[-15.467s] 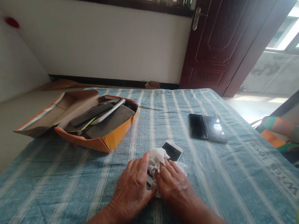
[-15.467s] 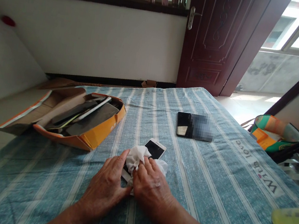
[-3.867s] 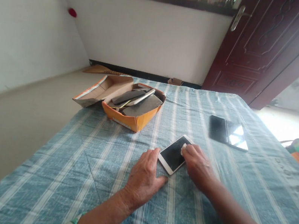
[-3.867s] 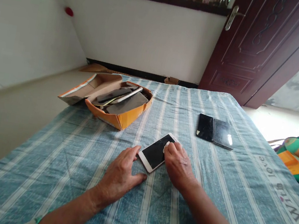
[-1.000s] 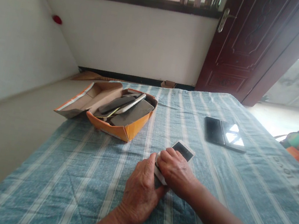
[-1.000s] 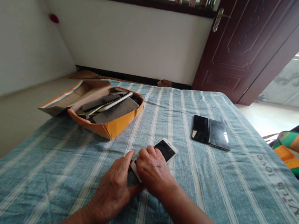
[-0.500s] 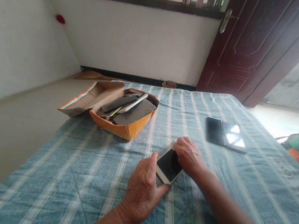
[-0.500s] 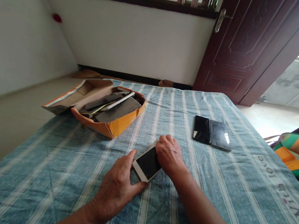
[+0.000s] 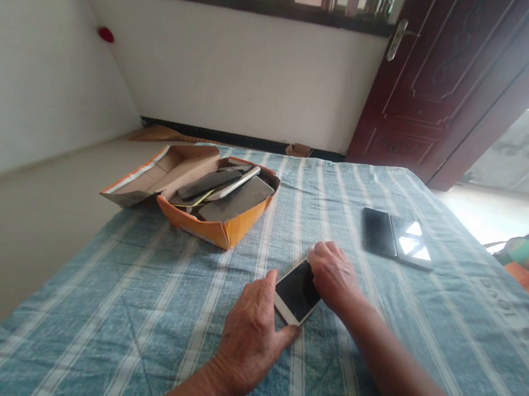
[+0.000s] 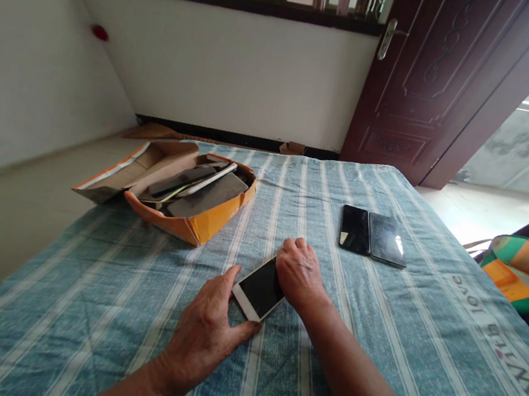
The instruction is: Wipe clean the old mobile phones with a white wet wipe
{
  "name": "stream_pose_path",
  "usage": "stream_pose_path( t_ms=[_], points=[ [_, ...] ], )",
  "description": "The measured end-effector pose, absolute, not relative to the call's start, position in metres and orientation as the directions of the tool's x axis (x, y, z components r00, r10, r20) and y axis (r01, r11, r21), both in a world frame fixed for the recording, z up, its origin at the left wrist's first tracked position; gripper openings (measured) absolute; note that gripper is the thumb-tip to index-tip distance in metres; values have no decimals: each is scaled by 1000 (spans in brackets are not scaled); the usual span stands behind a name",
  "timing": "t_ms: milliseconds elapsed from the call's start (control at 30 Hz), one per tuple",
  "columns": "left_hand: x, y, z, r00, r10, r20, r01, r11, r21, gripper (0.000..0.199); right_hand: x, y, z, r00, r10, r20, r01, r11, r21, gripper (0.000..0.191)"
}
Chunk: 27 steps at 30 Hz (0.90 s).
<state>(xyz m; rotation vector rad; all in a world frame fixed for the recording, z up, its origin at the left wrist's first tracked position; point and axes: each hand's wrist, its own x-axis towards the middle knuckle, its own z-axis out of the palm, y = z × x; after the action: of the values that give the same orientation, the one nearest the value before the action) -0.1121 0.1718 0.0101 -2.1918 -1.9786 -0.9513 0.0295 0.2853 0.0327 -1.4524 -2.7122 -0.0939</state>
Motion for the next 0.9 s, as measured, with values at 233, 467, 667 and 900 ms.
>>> stream_pose_path(
  t_ms=[233, 467, 667, 900],
  points=[
    [-114, 171, 9, 5, 896, 444, 911, -187, 368, 82, 21, 271, 34, -650, 751, 115, 756, 655, 1, 22],
    [-116, 172, 6, 24, 890, 455, 910, -207, 358, 87, 10, 253, 29, -746, 647, 155, 654, 756, -8, 17],
    [-118, 173, 5, 44, 874, 484, 911, -234, 340, 81, 6, 245, 26, -801, 565, 196, 573, 819, -19, 13],
    [-118, 174, 7, 36, 877, 479, 919, -217, 329, 79, 7, 246, 27, -812, 545, 208, 554, 832, -19, 14]
  ],
)
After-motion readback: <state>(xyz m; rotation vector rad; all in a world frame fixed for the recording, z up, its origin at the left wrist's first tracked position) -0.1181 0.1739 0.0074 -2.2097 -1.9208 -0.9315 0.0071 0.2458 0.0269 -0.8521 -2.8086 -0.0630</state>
